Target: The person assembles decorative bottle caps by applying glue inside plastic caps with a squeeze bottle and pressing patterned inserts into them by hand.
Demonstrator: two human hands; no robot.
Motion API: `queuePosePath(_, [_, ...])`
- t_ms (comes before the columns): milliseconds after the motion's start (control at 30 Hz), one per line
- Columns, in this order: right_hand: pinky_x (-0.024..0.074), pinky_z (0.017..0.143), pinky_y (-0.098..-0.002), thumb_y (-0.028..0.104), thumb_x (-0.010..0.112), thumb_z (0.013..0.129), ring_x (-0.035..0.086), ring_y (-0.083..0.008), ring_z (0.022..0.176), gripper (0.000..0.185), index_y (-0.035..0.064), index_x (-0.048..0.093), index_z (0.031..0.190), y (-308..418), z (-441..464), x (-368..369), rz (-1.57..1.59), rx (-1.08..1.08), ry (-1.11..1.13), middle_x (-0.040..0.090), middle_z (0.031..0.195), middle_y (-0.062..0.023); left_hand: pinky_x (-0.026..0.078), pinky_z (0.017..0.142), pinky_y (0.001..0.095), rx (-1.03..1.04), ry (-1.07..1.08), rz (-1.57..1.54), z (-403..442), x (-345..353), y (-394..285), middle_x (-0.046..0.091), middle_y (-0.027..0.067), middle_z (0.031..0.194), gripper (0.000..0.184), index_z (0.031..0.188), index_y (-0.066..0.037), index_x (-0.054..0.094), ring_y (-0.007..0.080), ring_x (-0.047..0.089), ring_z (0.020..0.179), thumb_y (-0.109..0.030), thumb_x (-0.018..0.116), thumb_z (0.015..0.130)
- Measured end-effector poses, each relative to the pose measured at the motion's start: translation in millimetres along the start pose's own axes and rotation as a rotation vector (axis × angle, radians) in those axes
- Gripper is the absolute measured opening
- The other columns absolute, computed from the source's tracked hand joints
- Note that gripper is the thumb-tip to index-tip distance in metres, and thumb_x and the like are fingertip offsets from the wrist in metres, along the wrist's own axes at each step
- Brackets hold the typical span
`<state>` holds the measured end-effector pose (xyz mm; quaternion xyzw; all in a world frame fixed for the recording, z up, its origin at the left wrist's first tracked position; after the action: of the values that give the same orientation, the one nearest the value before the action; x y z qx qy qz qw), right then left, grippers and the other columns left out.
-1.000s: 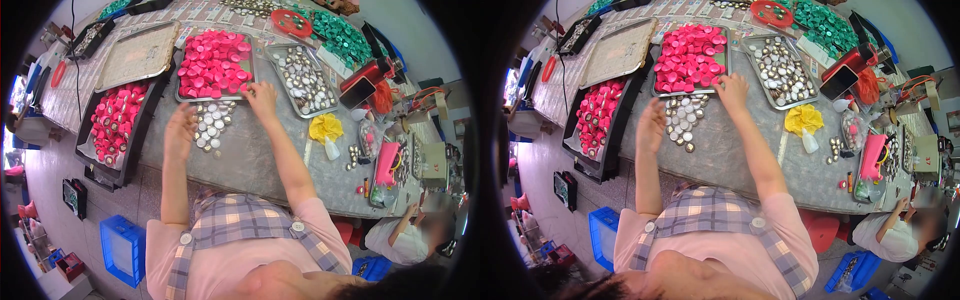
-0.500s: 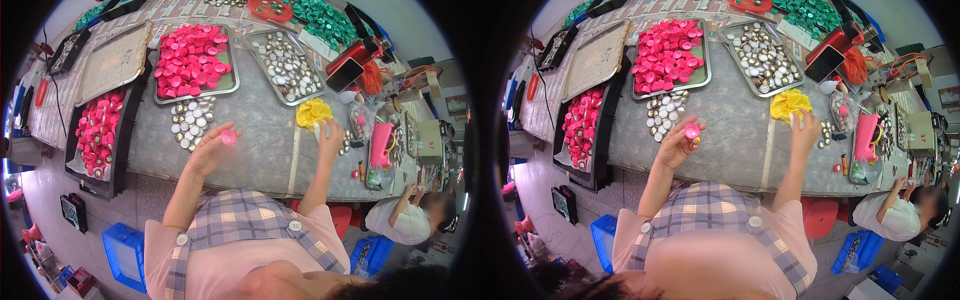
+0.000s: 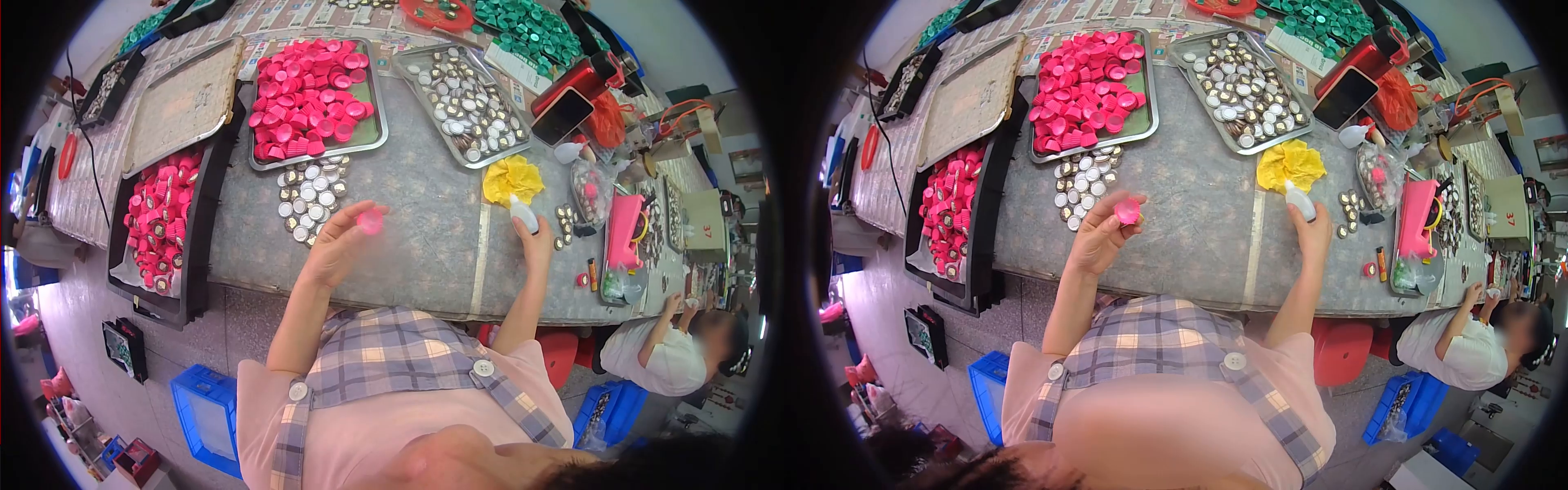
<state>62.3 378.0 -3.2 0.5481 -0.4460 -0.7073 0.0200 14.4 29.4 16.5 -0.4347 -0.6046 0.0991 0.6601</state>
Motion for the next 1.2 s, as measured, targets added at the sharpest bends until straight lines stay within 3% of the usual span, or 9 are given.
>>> queuePosePath(133, [0.0423,0.062,-0.0281,0.026,0.067,0.07,0.057,-0.0184,0.069,0.037,-0.0012,0.053,0.091,27.6,-11.8,2.3,0.486,-0.005,0.037,0.059,0.082,-0.0095,0.049,0.064,0.0252,-0.081,-0.093,-0.179,3.3,-10.5,3.2,0.052,0.0172,0.109,0.037,0.119,-0.006,0.042,0.0138,0.057,0.074,-0.022,0.047,0.086])
queuePosePath(200, [0.0422,0.061,-0.024,0.018,0.065,0.073,0.056,-0.0129,0.072,0.032,0.0017,0.05,0.096,54.3,-21.4,8.6,0.853,0.025,0.23,0.058,0.085,-0.0054,0.048,0.065,0.024,-0.096,-0.042,-0.268,8.0,-21.5,10.1,0.053,0.0162,0.108,0.036,0.118,-0.005,0.044,0.0123,0.055,0.074,-0.024,0.047,0.087])
queuePosePath(500, [0.0424,0.064,-0.0212,0.016,0.067,0.072,0.053,-0.009,0.074,0.034,0.0033,0.047,0.097,124.4,-44.4,22.1,1.225,-0.241,0.265,0.055,0.085,-0.0031,0.048,0.06,0.0219,-0.142,-0.199,-0.363,4.8,6.0,2.9,0.053,0.016,0.105,0.041,0.121,-0.005,0.038,0.0102,0.053,0.07,-0.025,0.046,0.087])
queuePosePath(667, [0.0424,0.065,-0.0221,0.02,0.071,0.069,0.051,-0.0086,0.077,0.039,0.0036,0.048,0.096,162.9,-61.0,16.7,1.245,-0.375,0.245,0.054,0.084,-0.0021,0.046,0.057,0.0199,-0.197,-0.133,-0.306,-0.1,11.7,1.8,0.055,0.0145,0.099,0.044,0.12,-0.002,0.037,0.0088,0.051,0.065,-0.03,0.046,0.087])
queuePosePath(733, [0.0424,0.065,-0.0227,0.023,0.072,0.068,0.051,-0.0091,0.077,0.041,0.0038,0.048,0.094,169.4,-68.4,19.1,1.246,-0.425,0.254,0.054,0.084,-0.002,0.043,0.049,0.0188,-0.212,-0.135,-0.243,-0.8,15.4,2.4,0.056,0.0112,0.086,0.047,0.117,-0.001,0.041,0.0075,0.048,0.056,-0.038,0.041,0.088])
queuePosePath(800, [0.0428,0.065,-0.023,0.026,0.074,0.065,0.051,-0.0093,0.074,0.042,0.004,0.049,0.09,173.7,-75.1,19.5,1.026,-0.582,0.124,0.054,0.083,-0.0015,0.041,0.051,0.0205,-0.241,-0.085,-0.198,-2.1,13.2,1.6,0.055,0.0076,0.081,0.046,0.113,-0.002,0.045,0.0095,0.049,0.061,-0.04,0.04,0.088])
queuePosePath(867, [0.0426,0.06,-0.0258,0.028,0.076,0.061,0.052,-0.0136,0.068,0.044,0.0047,0.05,0.088,180.8,-77.2,20.3,0.932,-0.633,0.139,0.054,0.077,-0.0029,0.039,0.053,0.0222,-0.267,-0.034,-0.151,-2.2,13.1,2.6,0.054,0.004,0.076,0.046,0.11,-0.003,0.05,0.0114,0.05,0.066,-0.042,0.039,0.087])
queuePosePath(967, [0.037,0.05,-0.0313,0.029,0.078,0.056,0.048,-0.0231,0.057,0.046,0.005,0.051,0.085,195.9,-82.8,19.9,0.685,-0.96,0.011,0.053,0.068,-0.0067,0.037,0.046,0.0233,-0.272,-0.11,-0.047,-2.6,13.2,4.5,0.053,0.0032,0.07,0.045,0.102,-0.003,0.053,0.0114,0.049,0.057,-0.042,0.037,0.088])
queuePosePath(1200, [0.0364,0.049,-0.0313,0.027,0.078,0.056,0.048,-0.0222,0.055,0.045,0.0044,0.052,0.084,198.9,-85.4,26.3,0.644,-0.969,0.024,0.053,0.07,-0.0066,0.036,0.033,0.0189,-0.276,-0.275,0.052,-1.9,18.6,2.8,0.055,0.008,0.058,0.042,0.091,-0.005,0.05,0.0092,0.045,0.036,-0.044,0.036,0.088])
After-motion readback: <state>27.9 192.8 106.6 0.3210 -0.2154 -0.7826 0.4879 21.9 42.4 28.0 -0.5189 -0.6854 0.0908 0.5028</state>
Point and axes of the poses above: each hand's wrist, its own z-axis towards the middle knuckle, its own x-axis out of the palm, y = z × x, the point moved 3 cm from there along z, towards the middle knuckle
